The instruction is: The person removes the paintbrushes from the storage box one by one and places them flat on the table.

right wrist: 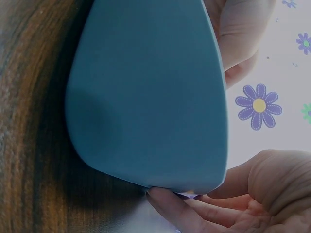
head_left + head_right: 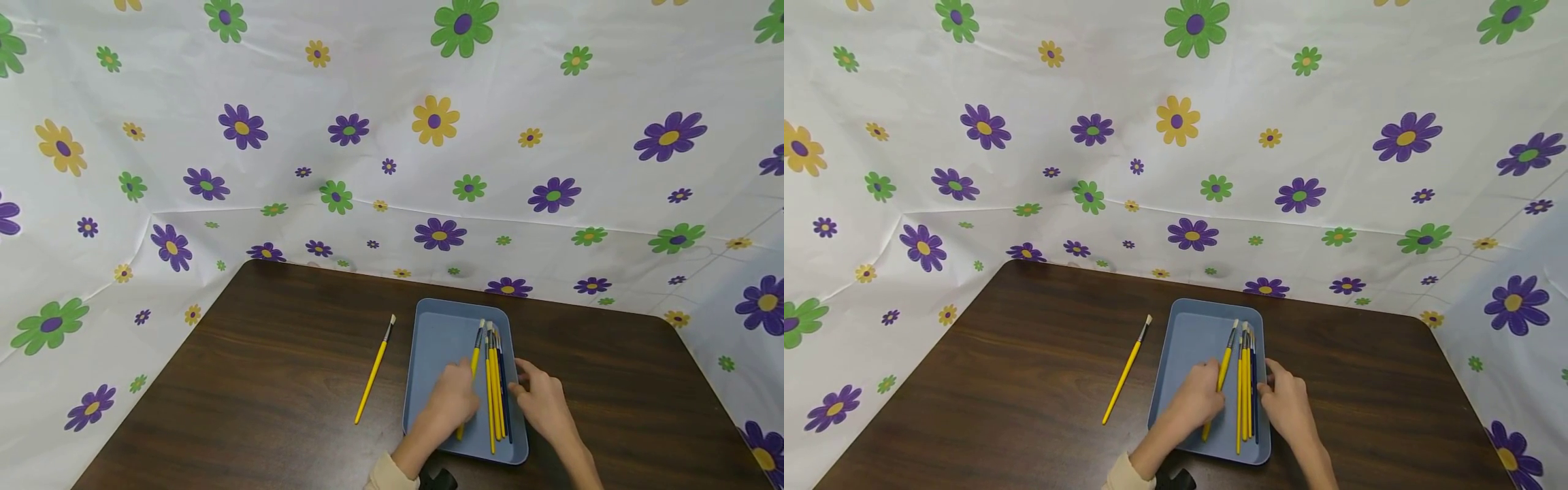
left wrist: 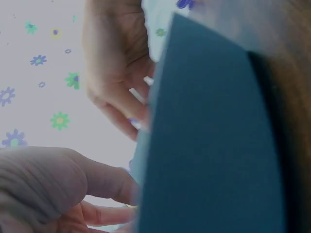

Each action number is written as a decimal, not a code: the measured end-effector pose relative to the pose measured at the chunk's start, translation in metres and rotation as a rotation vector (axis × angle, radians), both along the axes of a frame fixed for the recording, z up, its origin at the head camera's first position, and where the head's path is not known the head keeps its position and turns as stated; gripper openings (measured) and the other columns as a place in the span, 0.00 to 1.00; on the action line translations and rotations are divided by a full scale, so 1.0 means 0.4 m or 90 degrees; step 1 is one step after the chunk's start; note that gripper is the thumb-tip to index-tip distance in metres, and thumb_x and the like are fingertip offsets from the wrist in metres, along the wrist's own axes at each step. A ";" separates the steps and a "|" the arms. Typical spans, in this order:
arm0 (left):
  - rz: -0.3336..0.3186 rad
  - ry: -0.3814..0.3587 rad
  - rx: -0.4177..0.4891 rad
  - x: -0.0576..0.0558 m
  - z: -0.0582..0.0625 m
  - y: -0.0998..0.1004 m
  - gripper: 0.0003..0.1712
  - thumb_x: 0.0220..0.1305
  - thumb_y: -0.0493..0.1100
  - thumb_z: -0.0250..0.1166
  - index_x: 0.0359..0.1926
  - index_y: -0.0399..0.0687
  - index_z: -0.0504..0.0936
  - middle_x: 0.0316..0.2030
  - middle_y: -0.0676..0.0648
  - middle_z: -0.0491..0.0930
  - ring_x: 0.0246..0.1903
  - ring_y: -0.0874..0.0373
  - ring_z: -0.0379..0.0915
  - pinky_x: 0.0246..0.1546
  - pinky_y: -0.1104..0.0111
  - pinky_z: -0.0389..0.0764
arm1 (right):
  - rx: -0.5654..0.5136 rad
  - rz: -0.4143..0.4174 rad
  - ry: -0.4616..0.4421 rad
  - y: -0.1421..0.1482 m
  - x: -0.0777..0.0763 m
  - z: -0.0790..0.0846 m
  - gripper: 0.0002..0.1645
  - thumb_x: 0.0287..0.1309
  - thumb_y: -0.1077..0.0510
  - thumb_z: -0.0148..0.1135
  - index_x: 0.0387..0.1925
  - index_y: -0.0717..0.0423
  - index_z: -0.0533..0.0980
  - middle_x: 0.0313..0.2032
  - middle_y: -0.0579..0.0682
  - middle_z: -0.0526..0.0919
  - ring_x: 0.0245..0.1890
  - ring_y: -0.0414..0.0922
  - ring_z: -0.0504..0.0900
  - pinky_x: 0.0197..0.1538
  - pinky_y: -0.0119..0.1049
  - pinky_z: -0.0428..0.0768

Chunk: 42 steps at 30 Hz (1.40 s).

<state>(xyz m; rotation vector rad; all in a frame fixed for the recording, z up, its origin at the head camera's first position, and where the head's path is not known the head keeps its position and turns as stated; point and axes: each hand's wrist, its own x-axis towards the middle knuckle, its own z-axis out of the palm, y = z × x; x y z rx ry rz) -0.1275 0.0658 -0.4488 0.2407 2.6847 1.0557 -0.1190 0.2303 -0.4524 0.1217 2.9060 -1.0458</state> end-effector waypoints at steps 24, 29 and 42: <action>0.037 0.062 0.113 -0.041 0.081 -0.147 0.25 0.63 0.24 0.63 0.62 0.28 0.75 0.38 0.36 0.78 0.24 0.53 0.71 0.21 0.66 0.77 | 0.006 -0.004 -0.011 -0.004 -0.003 0.003 0.29 0.65 0.69 0.62 0.64 0.79 0.69 0.45 0.74 0.83 0.38 0.55 0.85 0.35 0.46 0.82; 0.065 0.070 0.111 -0.052 0.086 -0.180 0.26 0.63 0.25 0.64 0.62 0.29 0.75 0.38 0.38 0.77 0.26 0.53 0.71 0.23 0.66 0.78 | 0.005 -0.004 -0.009 -0.004 -0.002 0.001 0.29 0.65 0.69 0.62 0.64 0.79 0.69 0.44 0.74 0.83 0.35 0.53 0.83 0.33 0.44 0.81; 0.104 0.068 0.102 -0.067 0.087 -0.227 0.23 0.63 0.25 0.64 0.59 0.29 0.75 0.34 0.42 0.74 0.30 0.51 0.73 0.27 0.62 0.82 | 0.002 0.000 -0.007 -0.002 -0.002 -0.001 0.28 0.65 0.69 0.61 0.64 0.79 0.69 0.43 0.73 0.84 0.34 0.52 0.83 0.32 0.44 0.79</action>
